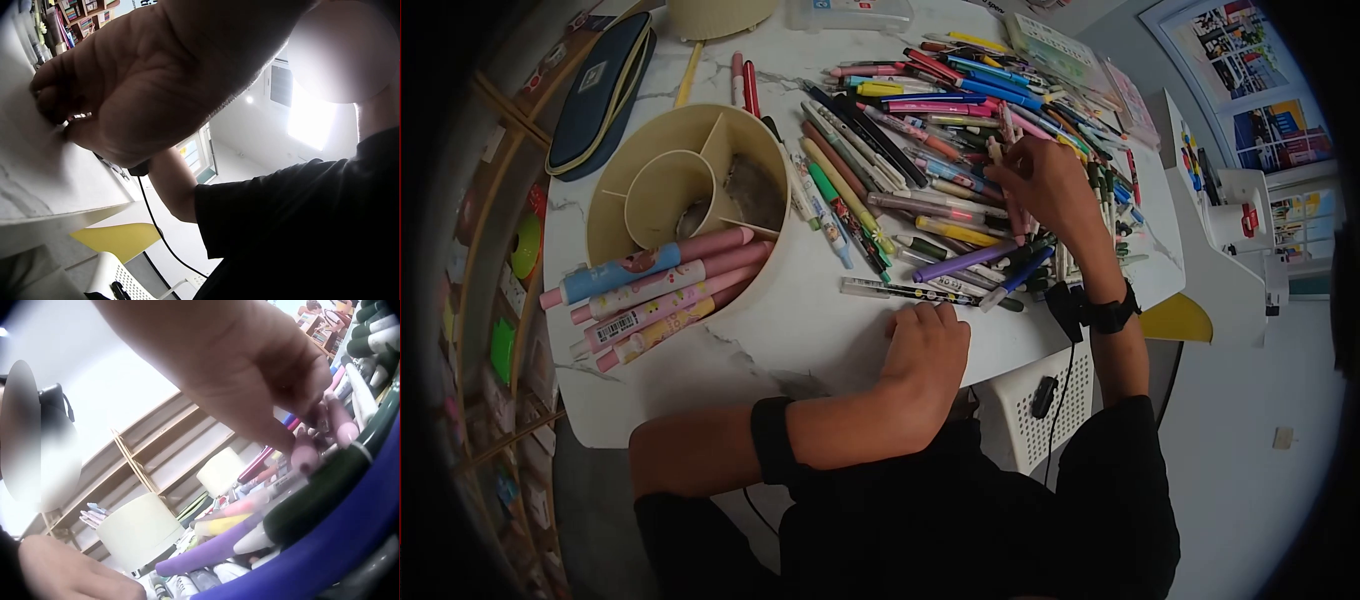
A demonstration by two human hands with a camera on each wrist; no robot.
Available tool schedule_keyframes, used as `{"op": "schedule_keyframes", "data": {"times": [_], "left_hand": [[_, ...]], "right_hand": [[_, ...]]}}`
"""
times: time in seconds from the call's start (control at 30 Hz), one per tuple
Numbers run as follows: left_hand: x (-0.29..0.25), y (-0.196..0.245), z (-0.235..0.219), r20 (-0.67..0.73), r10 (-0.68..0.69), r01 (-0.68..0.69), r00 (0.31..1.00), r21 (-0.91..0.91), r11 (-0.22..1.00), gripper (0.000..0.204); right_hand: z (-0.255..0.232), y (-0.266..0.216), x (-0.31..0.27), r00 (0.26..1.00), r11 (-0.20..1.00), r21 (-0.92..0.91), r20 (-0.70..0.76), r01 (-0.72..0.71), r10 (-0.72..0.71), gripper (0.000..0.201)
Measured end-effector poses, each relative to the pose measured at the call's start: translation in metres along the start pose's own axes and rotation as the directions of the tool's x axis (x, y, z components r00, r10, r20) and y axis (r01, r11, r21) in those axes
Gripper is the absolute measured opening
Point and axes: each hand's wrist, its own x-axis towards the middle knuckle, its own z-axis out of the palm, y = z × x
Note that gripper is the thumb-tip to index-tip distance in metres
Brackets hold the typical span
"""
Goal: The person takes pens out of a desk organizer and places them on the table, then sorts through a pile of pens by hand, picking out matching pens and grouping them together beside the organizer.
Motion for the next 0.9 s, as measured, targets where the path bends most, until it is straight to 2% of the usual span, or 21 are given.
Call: {"op": "schedule_keyframes", "data": {"times": [0.03, 0.1, 0.13, 0.2, 0.27, 0.3, 0.33, 0.37, 0.4, 0.43, 0.47, 0.53, 0.57, 0.6, 0.67, 0.7, 0.73, 0.77, 0.8, 0.83, 0.9], "left_hand": [[0.0, 0.0, 0.0, 0.005, 0.005, -0.005, 1.0, 0.007, 1.0, 0.02], [0.0, -0.001, 0.001, -0.011, 0.005, -0.005, 1.0, -0.015, 1.0, 0.019], [0.0, 0.0, 0.001, -0.011, 0.005, -0.005, 1.0, -0.013, 1.0, 0.019], [0.0, 0.0, 0.002, -0.033, -0.01, 0.009, 0.999, -0.031, 0.999, 0.019], [0.001, 0.0, 0.002, -0.018, -0.011, 0.01, 1.0, -0.027, 1.0, 0.019], [0.001, 0.0, 0.002, -0.001, 0.001, -0.001, 1.0, -0.023, 1.0, 0.02], [0.0, 0.0, 0.002, 0.003, -0.005, 0.005, 1.0, -0.029, 1.0, 0.02], [0.0, 0.001, 0.002, -0.005, -0.007, 0.007, 1.0, -0.023, 1.0, 0.02], [0.0, 0.001, 0.001, -0.014, -0.009, 0.009, 1.0, -0.018, 1.0, 0.02], [0.0, 0.002, 0.003, -0.017, -0.016, 0.016, 1.0, -0.024, 1.0, 0.02], [0.001, 0.004, 0.006, -0.026, -0.02, 0.02, 0.999, -0.017, 1.0, 0.021], [0.002, 0.004, 0.005, -0.039, -0.041, 0.04, 0.998, -0.016, 0.999, 0.022], [0.003, 0.003, 0.0, 0.03, -0.031, 0.031, 0.999, -0.025, 0.999, 0.032], [0.002, 0.002, -0.003, 0.101, -0.016, 0.02, 0.995, -0.036, 0.999, 0.042], [0.001, 0.003, -0.005, 0.102, -0.021, 0.025, 0.995, -0.041, 0.999, 0.042], [0.001, 0.003, -0.004, 0.101, -0.018, 0.022, 0.995, -0.039, 0.999, 0.043], [0.0, 0.003, -0.003, 0.101, -0.016, 0.021, 0.995, -0.044, 0.999, 0.043], [0.0, 0.004, 0.0, 0.055, -0.023, 0.024, 0.998, -0.012, 1.0, 0.035], [0.001, 0.005, 0.003, 0.005, -0.03, 0.03, 1.0, 0.023, 0.999, 0.027], [0.002, 0.006, 0.004, 0.001, -0.029, 0.029, 1.0, 0.025, 0.999, 0.027], [0.002, 0.008, 0.008, -0.073, -0.065, 0.061, 0.995, -0.046, 0.997, 0.021]], "right_hand": [[0.004, 0.003, 0.002, 1.0, 1.0, 0.008, -0.004, -0.005, 0.005, 0.026], [0.014, 0.01, 0.009, 0.999, 0.983, -0.182, 0.043, -0.001, 0.009, 0.026], [0.014, 0.012, 0.009, 0.999, 0.984, -0.18, 0.042, 0.0, 0.008, 0.026], [0.012, 0.015, 0.01, 0.978, 0.967, -0.195, -0.091, 0.165, -0.185, 0.026], [-0.002, 0.021, 0.015, 0.955, 0.966, 0.035, -0.163, 0.256, -0.247, 0.027], [-0.021, 0.01, 0.014, 0.985, 0.962, 0.215, -0.074, 0.166, -0.153, 0.025], [-0.032, 0.008, 0.013, 0.962, 0.861, 0.437, -0.196, 0.259, -0.19, 0.029], [-0.042, 0.007, 0.012, 0.927, 0.701, 0.617, -0.322, 0.358, -0.19, 0.035], [-0.053, 0.0, 0.01, 0.892, 0.438, 0.776, -0.402, 0.453, -0.209, 0.037], [-0.061, -0.004, 0.008, 0.854, 0.132, 0.851, -0.48, 0.509, -0.199, 0.039], [-0.066, 0.012, 0.016, 0.821, -0.163, 0.852, -0.522, 0.497, -0.23, 0.034], [-0.044, 0.02, 0.021, 0.825, -0.382, 0.821, -0.524, 0.423, -0.212, 0.028], [-0.029, 0.025, 0.025, 0.894, -0.321, 0.877, -0.42, 0.357, -0.154, 0.023], [-0.011, 0.028, 0.03, 0.945, -0.33, 0.913, -0.298, 0.24, -0.135, 0.022], [0.008, 0.021, 0.032, 0.992, -0.333, 0.941, -0.093, 0.058, -0.09, 0.021], [0.007, 0.0, 0.027, 0.992, -0.33, 0.942, -0.088, 0.053, -0.092, 0.021], [-0.001, -0.023, 0.021, 0.959, -0.201, 0.954, -0.251, 0.222, -0.133, 0.029], [-0.011, -0.047, 0.016, 0.896, -0.076, 0.916, -0.4, 0.393, -0.192, 0.037], [-0.022, -0.066, 0.013, 0.791, -0.031, 0.855, -0.492, 0.518, -0.363, 0.033], [-0.032, -0.086, 0.011, 0.65, -0.013, 0.771, -0.546, 0.637, -0.528, 0.028], [-0.031, -0.132, -0.019, 0.45, 0.316, 0.323, -0.58, 0.892, -0.679, 0.058]]}}
